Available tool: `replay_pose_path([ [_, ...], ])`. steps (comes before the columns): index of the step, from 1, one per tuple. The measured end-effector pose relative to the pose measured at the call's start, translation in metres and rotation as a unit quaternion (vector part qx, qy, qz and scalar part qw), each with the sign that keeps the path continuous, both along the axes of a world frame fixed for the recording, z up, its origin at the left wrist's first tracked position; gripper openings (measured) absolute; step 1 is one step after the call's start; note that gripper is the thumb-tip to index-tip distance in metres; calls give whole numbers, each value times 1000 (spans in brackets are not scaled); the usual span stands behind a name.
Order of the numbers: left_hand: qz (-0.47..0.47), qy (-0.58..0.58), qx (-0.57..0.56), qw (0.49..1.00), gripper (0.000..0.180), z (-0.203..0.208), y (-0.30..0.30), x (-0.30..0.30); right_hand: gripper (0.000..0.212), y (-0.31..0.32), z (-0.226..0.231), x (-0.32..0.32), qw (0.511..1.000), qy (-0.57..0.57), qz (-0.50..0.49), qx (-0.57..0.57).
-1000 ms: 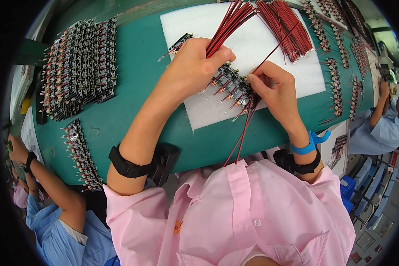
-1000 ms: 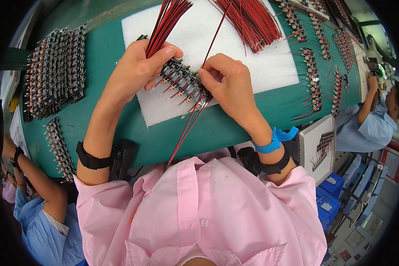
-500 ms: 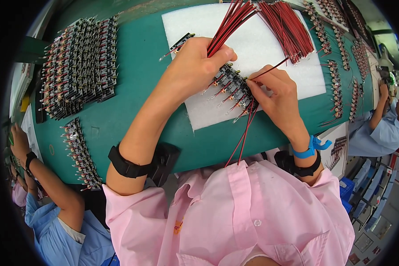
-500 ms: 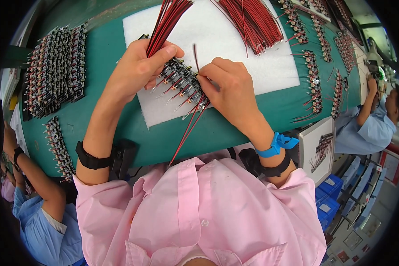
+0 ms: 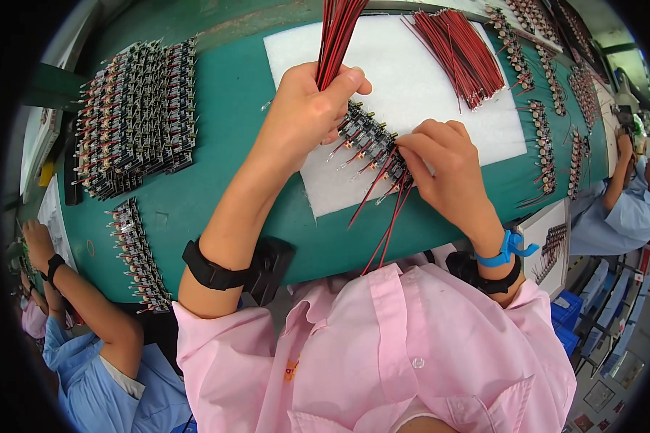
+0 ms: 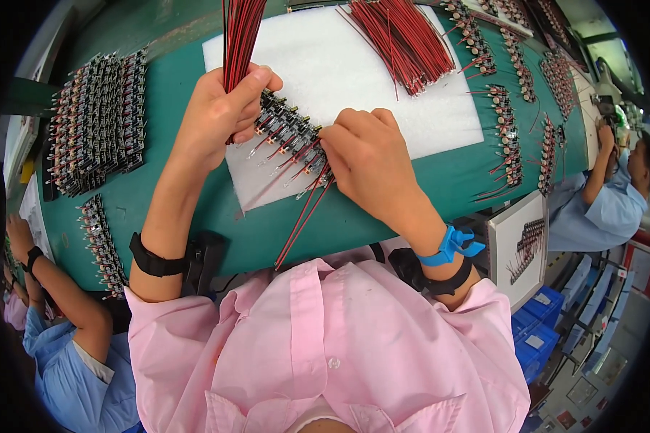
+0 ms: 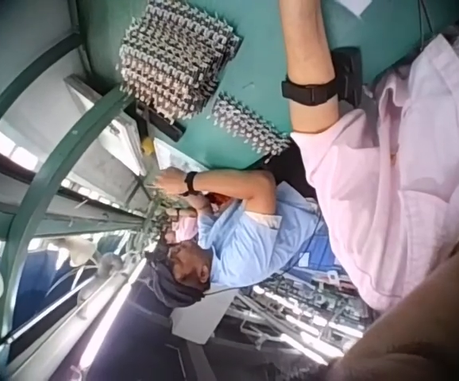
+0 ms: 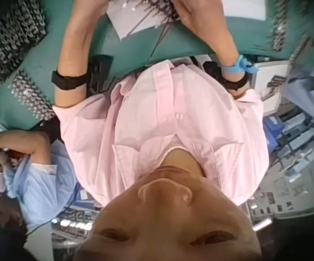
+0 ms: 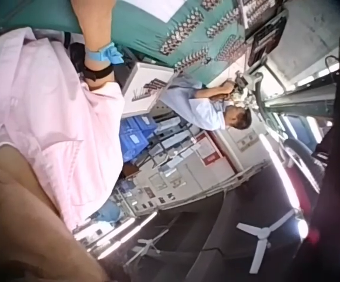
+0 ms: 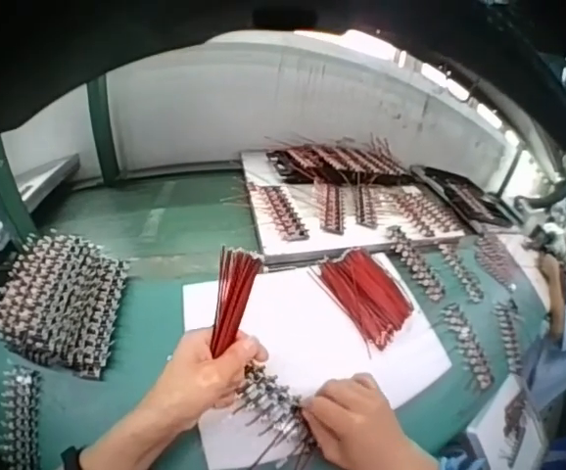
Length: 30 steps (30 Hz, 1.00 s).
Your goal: Inserting individual red wires into multi-pin connectors on an assembly line.
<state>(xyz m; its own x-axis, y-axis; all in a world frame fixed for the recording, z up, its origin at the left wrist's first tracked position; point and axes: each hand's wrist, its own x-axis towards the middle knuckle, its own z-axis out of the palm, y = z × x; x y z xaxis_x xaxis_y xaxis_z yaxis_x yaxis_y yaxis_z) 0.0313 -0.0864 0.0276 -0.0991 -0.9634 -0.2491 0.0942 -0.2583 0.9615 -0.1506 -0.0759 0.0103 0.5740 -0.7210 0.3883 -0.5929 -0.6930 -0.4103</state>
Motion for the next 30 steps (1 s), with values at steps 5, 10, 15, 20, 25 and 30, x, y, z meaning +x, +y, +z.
replay_pose_path([
  [5,-6,148,13,989,26,-7,-6,8,5,-3,9,0,998,34,30,-38],
  [10,70,271,19,960,29,-11,-4,4,4,-16,20,4,991,-57,13,119],
  [15,68,293,18,954,31,-4,-3,-12,9,-33,30,37,951,-180,37,247],
  [20,31,289,-25,957,34,-8,-1,-11,13,-43,15,40,914,-204,58,346],
  [25,111,268,-6,957,33,1,0,-16,13,-45,29,31,819,-252,65,512],
  [30,69,192,-43,978,27,-7,0,-1,13,-40,32,26,800,-343,50,490],
])
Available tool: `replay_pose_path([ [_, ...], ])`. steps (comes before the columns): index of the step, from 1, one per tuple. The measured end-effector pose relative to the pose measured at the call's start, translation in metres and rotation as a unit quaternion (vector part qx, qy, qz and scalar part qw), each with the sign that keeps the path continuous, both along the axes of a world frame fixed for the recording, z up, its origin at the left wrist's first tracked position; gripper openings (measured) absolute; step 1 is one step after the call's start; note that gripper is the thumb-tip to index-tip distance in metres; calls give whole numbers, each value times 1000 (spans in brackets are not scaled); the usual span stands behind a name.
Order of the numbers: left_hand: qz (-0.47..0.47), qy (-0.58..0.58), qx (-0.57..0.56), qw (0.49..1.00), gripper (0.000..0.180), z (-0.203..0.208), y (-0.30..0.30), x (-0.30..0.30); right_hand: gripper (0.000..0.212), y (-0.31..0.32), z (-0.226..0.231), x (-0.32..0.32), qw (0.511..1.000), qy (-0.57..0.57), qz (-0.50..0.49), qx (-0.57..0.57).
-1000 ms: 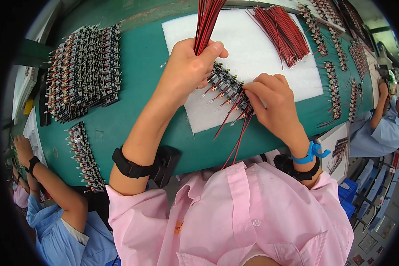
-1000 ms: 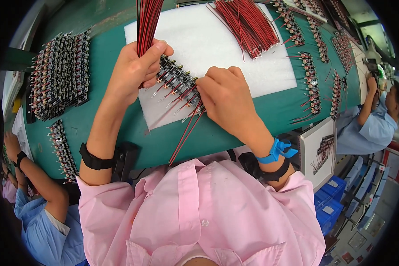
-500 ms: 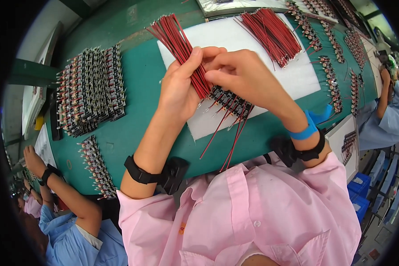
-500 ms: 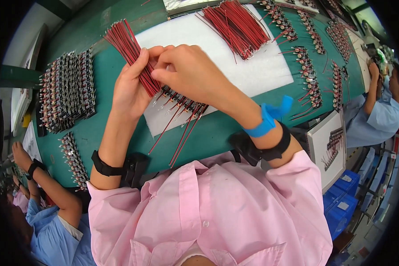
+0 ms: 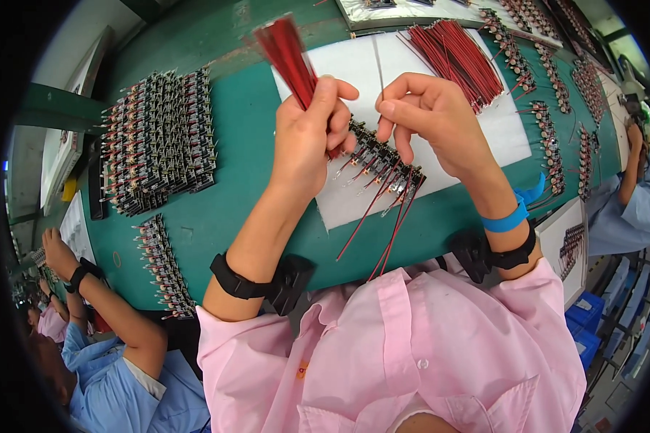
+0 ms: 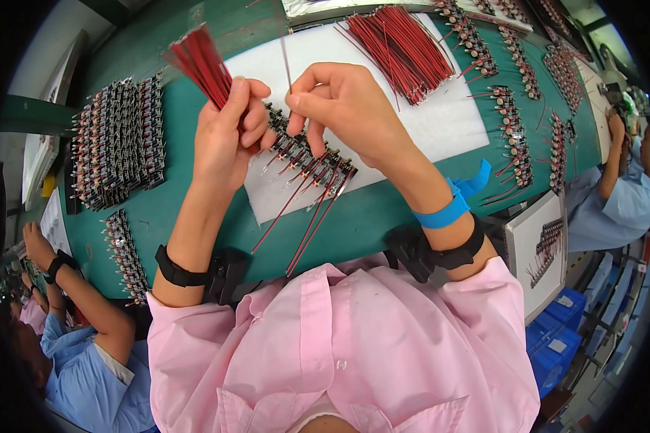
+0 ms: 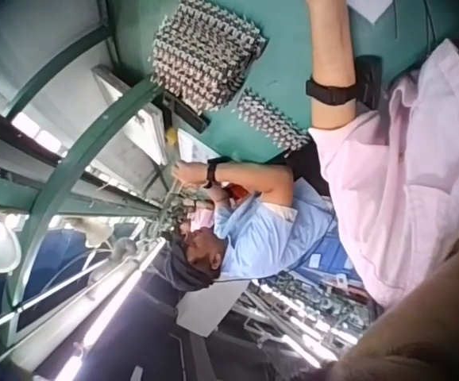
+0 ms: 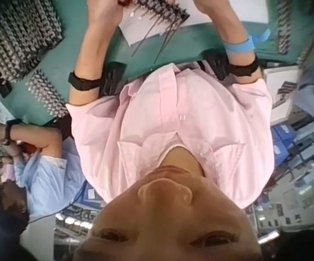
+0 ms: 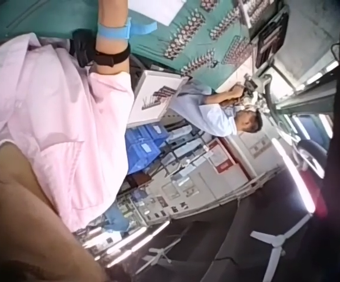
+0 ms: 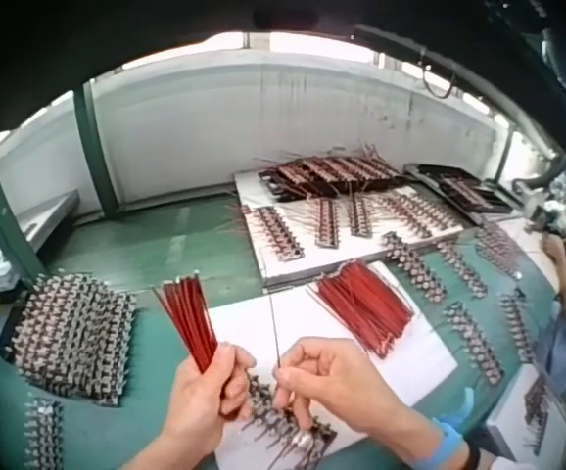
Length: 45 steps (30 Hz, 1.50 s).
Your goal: Inserting individual red wires into multi-pin connectors on an assembly line.
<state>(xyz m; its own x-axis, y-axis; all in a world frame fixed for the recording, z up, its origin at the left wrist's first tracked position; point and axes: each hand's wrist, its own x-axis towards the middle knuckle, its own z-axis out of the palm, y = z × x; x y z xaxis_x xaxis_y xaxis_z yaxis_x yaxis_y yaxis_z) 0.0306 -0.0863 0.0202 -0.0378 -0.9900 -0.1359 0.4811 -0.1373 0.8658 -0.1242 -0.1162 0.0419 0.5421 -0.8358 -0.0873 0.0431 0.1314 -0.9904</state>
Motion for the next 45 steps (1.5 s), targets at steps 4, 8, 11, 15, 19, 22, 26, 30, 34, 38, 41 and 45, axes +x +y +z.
replay_pose_path([
  [4,-50,-138,47,988,20,17,8,-9,12,-1,-5,-3,999,-36,-31,23],
  [8,-58,-142,30,988,16,13,7,-10,12,0,-7,-3,998,-35,-48,10],
  [11,-66,-163,17,984,16,12,8,-10,11,2,-8,-2,997,-18,-68,-13],
  [15,-56,-193,-10,980,16,10,7,-11,12,4,-8,-3,996,-6,-78,-33],
  [19,-33,-254,-55,965,17,8,7,-11,13,5,-6,-5,995,22,-77,-59],
  [22,-28,-293,-78,952,17,9,8,-11,14,6,-9,-6,994,46,-69,-74],
  [26,-43,-324,-87,941,18,10,8,-10,13,9,-9,-8,992,61,-56,-96],
  [30,-64,-332,-73,938,19,9,9,-10,12,10,-16,-12,991,53,-58,-108],
  [34,-66,-339,-53,937,22,8,6,-9,11,6,-31,-21,974,132,-67,-170],
  [38,-45,-355,-37,933,26,8,4,-5,11,9,-39,-22,957,213,-62,-189],
  [41,-48,-369,-32,928,28,6,3,-4,11,11,-41,-23,951,238,-57,-189],
  [45,-44,-352,-46,934,28,4,3,-5,10,12,-45,-21,948,240,-63,-199],
])
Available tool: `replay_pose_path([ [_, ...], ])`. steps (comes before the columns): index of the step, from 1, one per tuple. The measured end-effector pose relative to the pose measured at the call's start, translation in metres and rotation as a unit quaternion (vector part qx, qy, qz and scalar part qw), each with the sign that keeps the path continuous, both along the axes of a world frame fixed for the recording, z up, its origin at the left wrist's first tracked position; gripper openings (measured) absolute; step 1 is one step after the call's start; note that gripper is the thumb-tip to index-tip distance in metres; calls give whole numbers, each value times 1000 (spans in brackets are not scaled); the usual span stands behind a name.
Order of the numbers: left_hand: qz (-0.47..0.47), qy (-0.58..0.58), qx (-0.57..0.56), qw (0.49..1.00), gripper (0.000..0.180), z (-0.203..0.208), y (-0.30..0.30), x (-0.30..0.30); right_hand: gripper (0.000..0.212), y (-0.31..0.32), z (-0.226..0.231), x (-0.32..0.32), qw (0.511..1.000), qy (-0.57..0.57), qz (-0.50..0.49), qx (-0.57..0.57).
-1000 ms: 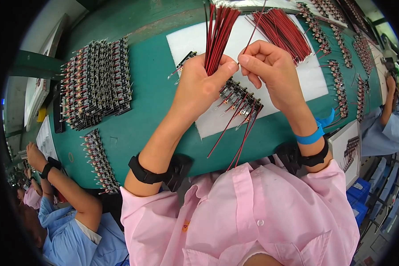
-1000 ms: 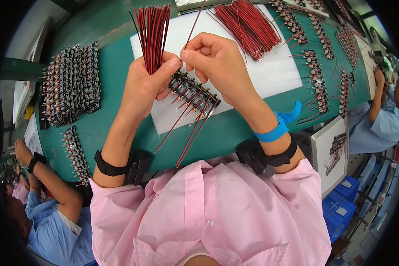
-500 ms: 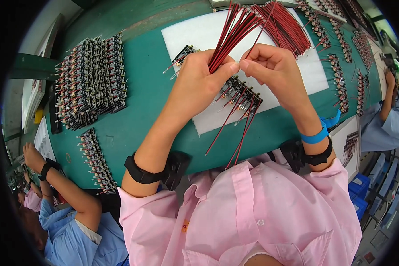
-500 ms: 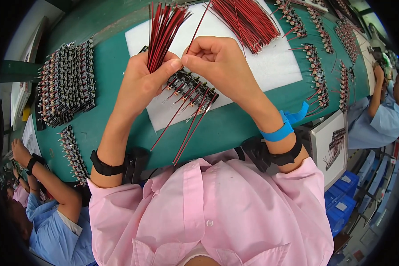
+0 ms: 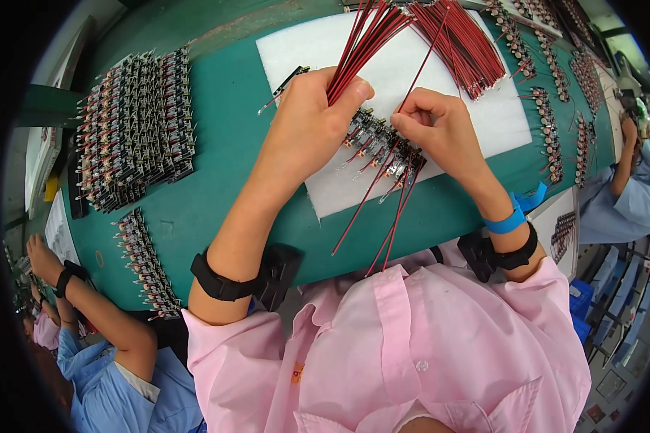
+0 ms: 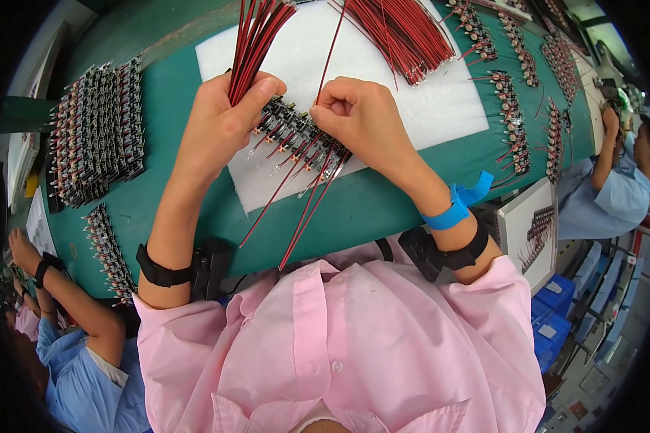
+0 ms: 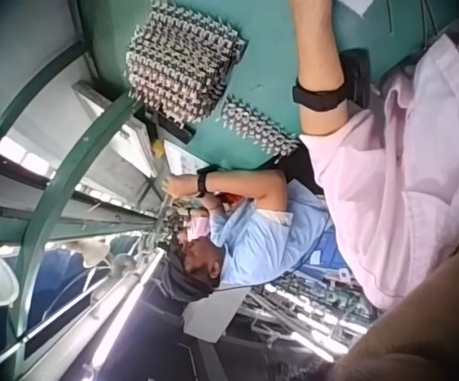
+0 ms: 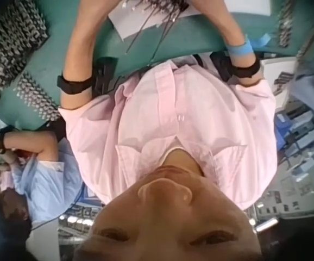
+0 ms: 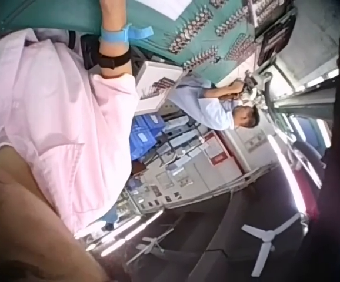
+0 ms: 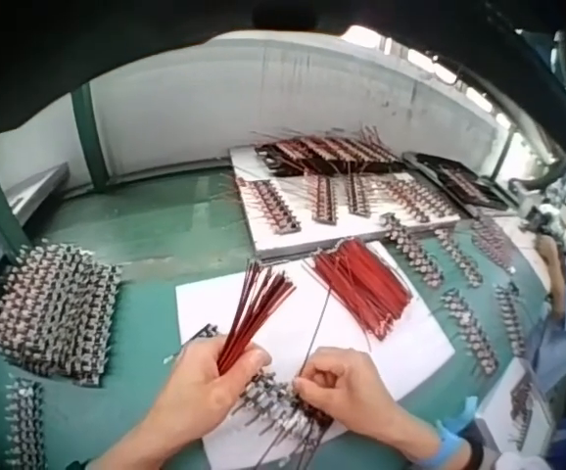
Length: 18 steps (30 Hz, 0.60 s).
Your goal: Inserting individual red wires into multi-pin connectors on an assembly line.
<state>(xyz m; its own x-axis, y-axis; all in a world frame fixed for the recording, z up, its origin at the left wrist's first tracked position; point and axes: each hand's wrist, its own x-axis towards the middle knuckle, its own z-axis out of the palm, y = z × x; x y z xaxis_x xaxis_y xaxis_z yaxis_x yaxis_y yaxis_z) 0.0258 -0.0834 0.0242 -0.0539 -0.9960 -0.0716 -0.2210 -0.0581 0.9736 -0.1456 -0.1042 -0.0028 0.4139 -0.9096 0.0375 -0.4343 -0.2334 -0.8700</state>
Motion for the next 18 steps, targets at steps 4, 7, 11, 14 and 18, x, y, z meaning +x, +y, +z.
replay_pose_path([
  [4,-1,-15,10,1000,28,-1,-1,1,9,1,-4,2,1000,-16,-17,-8],
  [7,-6,-32,6,999,29,-4,-2,2,9,2,-5,3,999,-14,-20,-21],
  [11,-1,-27,11,1000,29,-2,-1,1,9,2,-7,3,999,-2,-23,-37],
  [14,1,-25,13,1000,29,-2,-1,0,9,2,-7,4,998,-5,-29,-47],
  [18,-1,-41,7,999,29,-4,-2,1,10,3,-7,4,999,-7,-34,-38],
])
